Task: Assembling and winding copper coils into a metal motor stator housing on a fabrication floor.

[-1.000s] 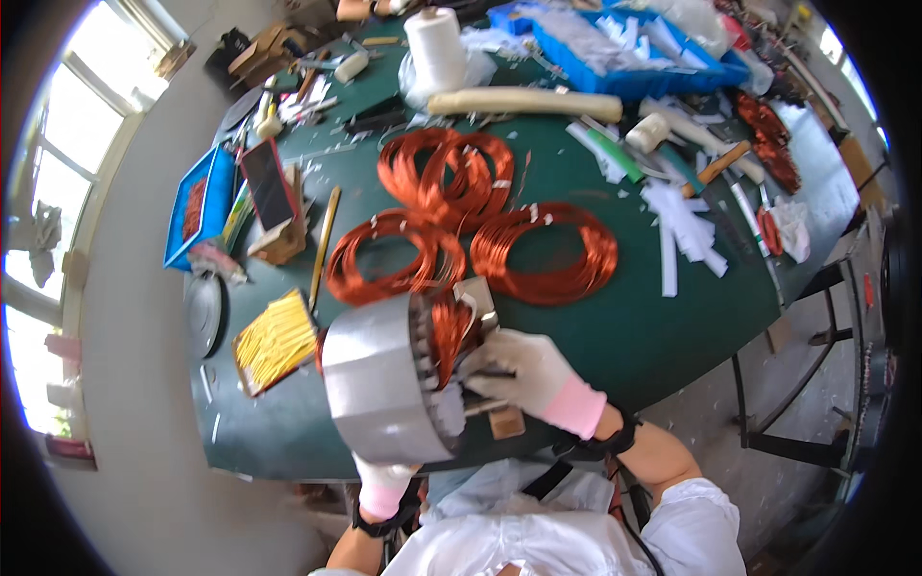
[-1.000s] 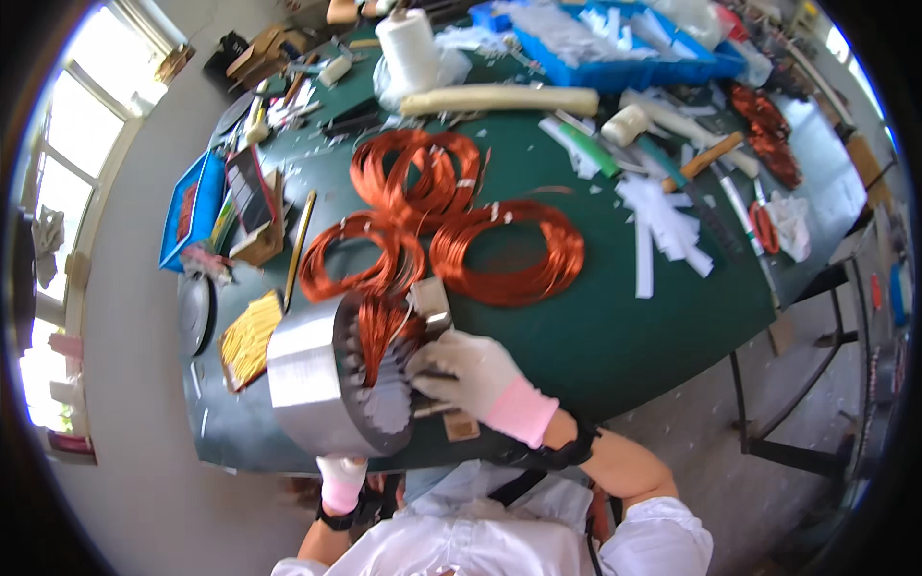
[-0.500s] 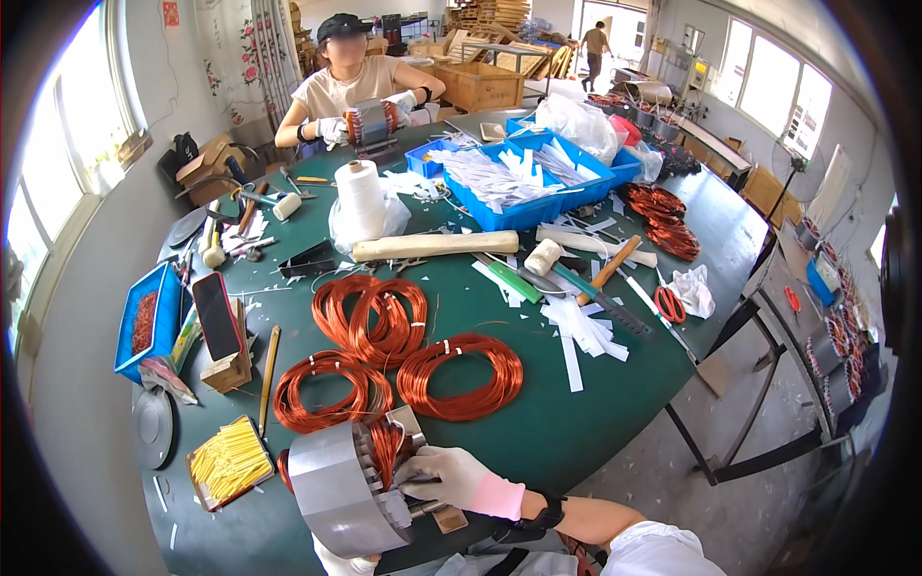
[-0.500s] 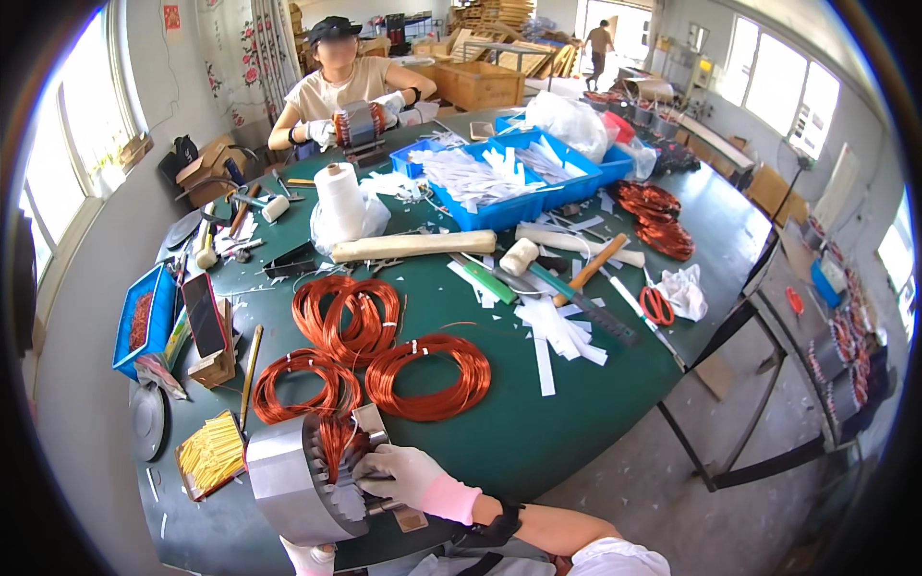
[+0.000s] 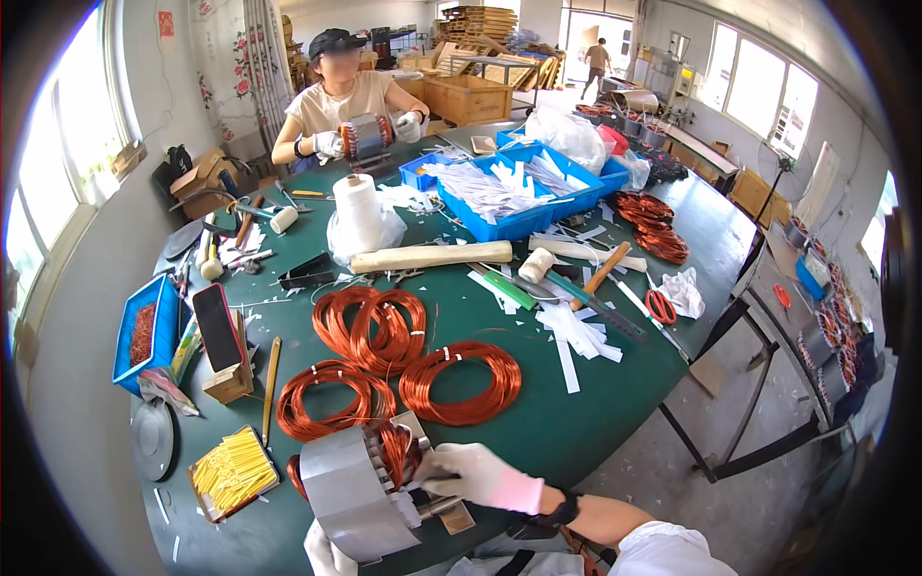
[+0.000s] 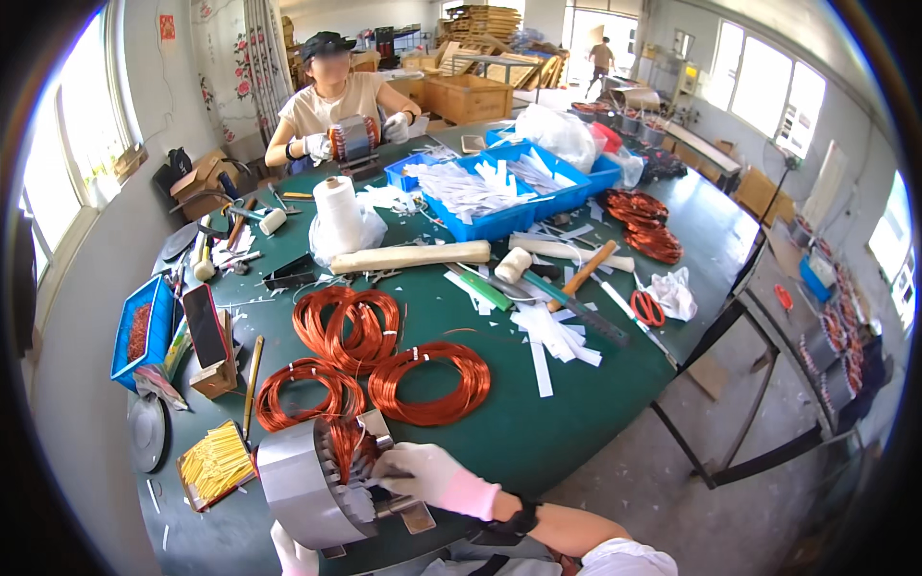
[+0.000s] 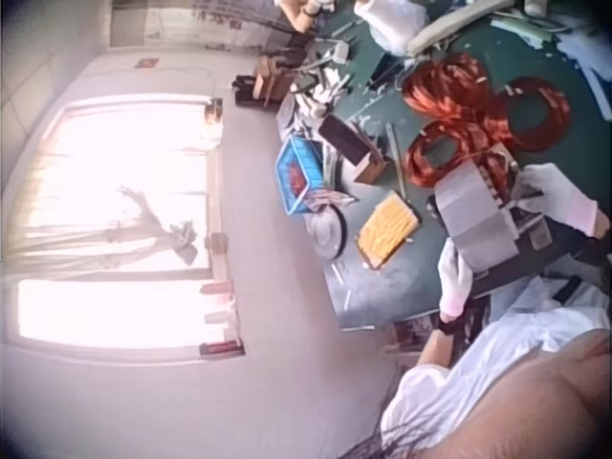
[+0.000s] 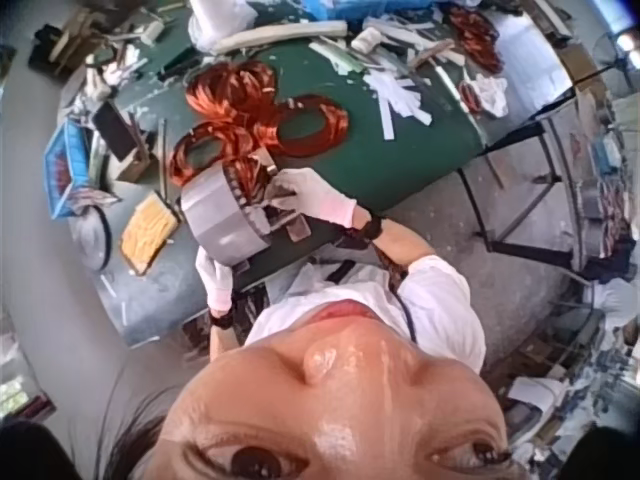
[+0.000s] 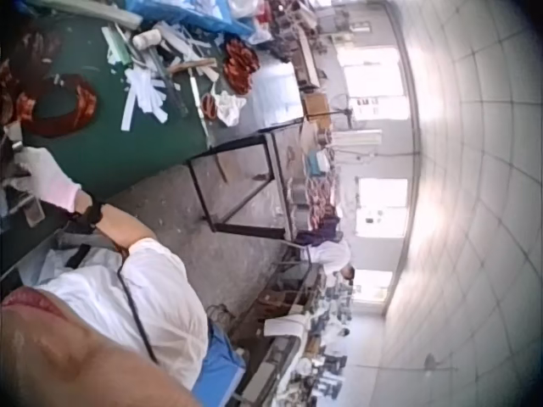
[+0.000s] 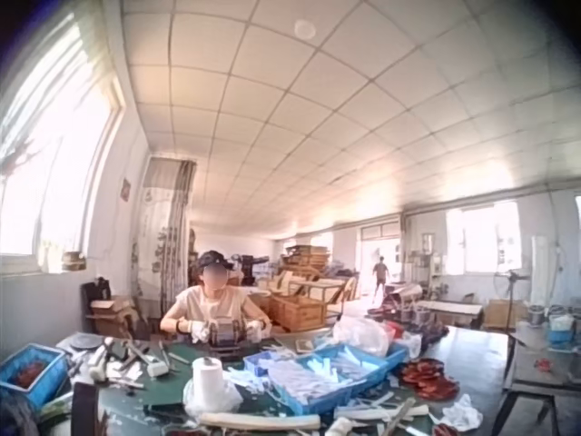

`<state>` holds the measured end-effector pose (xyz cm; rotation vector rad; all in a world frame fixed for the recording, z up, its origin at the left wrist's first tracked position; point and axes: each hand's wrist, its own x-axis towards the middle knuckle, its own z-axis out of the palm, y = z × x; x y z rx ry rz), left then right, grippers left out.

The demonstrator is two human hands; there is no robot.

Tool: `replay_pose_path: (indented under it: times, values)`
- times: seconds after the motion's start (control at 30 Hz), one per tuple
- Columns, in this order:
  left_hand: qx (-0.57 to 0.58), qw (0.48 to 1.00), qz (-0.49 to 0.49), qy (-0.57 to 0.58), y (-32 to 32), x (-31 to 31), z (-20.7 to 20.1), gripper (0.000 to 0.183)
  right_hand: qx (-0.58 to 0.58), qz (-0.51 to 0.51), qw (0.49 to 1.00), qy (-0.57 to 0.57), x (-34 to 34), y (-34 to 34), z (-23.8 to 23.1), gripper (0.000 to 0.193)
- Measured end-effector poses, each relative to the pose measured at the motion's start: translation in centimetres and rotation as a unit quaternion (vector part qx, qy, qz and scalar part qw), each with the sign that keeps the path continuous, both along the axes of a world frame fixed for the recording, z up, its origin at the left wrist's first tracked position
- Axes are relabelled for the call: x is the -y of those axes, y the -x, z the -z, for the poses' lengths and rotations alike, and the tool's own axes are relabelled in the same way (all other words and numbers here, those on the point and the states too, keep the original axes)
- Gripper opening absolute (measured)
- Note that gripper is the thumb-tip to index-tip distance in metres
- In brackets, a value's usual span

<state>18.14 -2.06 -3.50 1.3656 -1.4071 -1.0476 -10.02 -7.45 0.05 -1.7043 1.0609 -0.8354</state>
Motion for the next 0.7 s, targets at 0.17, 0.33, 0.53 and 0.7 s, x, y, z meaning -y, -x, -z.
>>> replay_pose_path:
  times: [0.17, 0.33, 0.53, 0.7]
  values:
    - [0.097, 0.991, -0.054, 0.075, 0.0, 1.6, 1.8, 0.008, 0.001, 0.014, 1.000, 0.007, -0.3, 0.4, -0.2, 0.017]
    - [-0.128, 0.985, -0.110, -0.032, 0.3, 2.0, 1.2, 0.013, -0.004, 0.034, 0.999, -0.011, -0.3, -1.3, 0.1, 0.014]
    - [-0.103, 0.993, -0.063, -0.014, 0.7, 2.8, -0.5, 0.014, -0.015, 0.044, 0.999, 0.028, -0.3, -1.8, -0.1, 0.015]
    - [0.146, 0.986, 0.057, 0.059, -0.8, 4.0, -2.4, 0.008, 0.050, 0.028, 0.996, -0.067, -0.5, -1.7, -1.0, 0.015]
